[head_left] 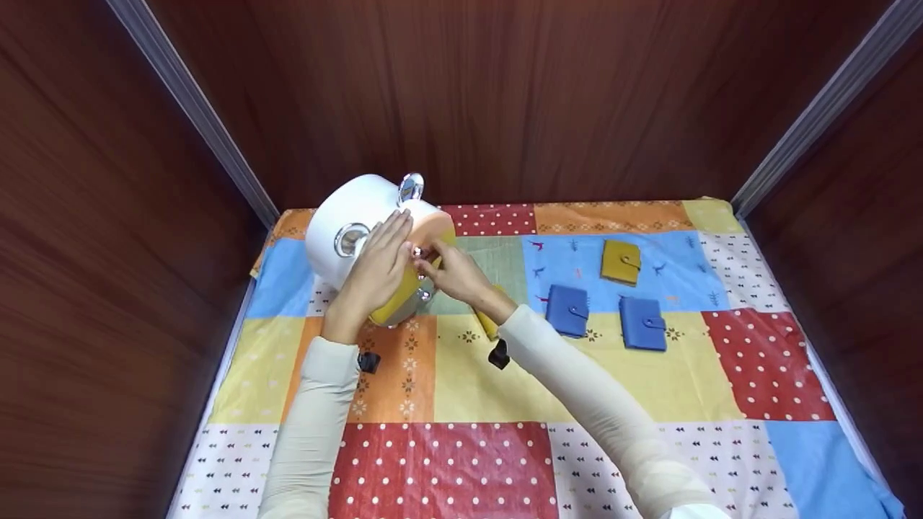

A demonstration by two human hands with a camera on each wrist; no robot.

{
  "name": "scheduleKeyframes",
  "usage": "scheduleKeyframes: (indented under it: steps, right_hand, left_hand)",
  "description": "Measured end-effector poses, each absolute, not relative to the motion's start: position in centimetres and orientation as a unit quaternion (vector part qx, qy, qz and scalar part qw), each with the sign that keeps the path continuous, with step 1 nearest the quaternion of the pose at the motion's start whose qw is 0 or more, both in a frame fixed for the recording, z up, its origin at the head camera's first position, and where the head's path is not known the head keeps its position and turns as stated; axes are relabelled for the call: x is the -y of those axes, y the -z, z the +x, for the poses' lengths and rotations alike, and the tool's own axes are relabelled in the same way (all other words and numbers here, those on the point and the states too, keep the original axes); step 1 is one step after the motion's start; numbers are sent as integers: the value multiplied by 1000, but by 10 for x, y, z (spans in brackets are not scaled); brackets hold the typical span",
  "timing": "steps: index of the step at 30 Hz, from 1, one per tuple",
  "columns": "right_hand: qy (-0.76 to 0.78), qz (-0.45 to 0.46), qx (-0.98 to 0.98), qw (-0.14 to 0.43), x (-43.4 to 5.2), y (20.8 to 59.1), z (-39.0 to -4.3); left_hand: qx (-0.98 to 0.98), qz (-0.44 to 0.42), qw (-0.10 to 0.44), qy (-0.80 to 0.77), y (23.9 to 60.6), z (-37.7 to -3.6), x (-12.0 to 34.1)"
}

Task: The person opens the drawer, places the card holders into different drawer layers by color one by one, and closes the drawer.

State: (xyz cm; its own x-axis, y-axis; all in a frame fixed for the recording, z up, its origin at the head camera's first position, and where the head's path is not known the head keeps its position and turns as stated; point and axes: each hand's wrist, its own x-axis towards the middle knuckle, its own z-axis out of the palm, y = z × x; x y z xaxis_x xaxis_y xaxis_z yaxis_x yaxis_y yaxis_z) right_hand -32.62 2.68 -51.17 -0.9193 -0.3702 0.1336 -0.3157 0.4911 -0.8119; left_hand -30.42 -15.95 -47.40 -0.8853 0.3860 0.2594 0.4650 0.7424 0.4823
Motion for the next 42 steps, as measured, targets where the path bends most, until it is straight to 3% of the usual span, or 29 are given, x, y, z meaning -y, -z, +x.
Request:
scheduleKeyframes:
  steps: [8,24,42]
  right_hand:
    - [402,-189,-896,-10,-34,514,-329]
    - [343,-160,-925,26,-29,537,-331]
    - [323,-177,-929,29,-22,546,-331]
  left_hand:
    - [932,-223,72,275,473,-303,161]
    - [931,-225,72,278,474,-303,160]
    - [930,-229,78,275,473,-302,159]
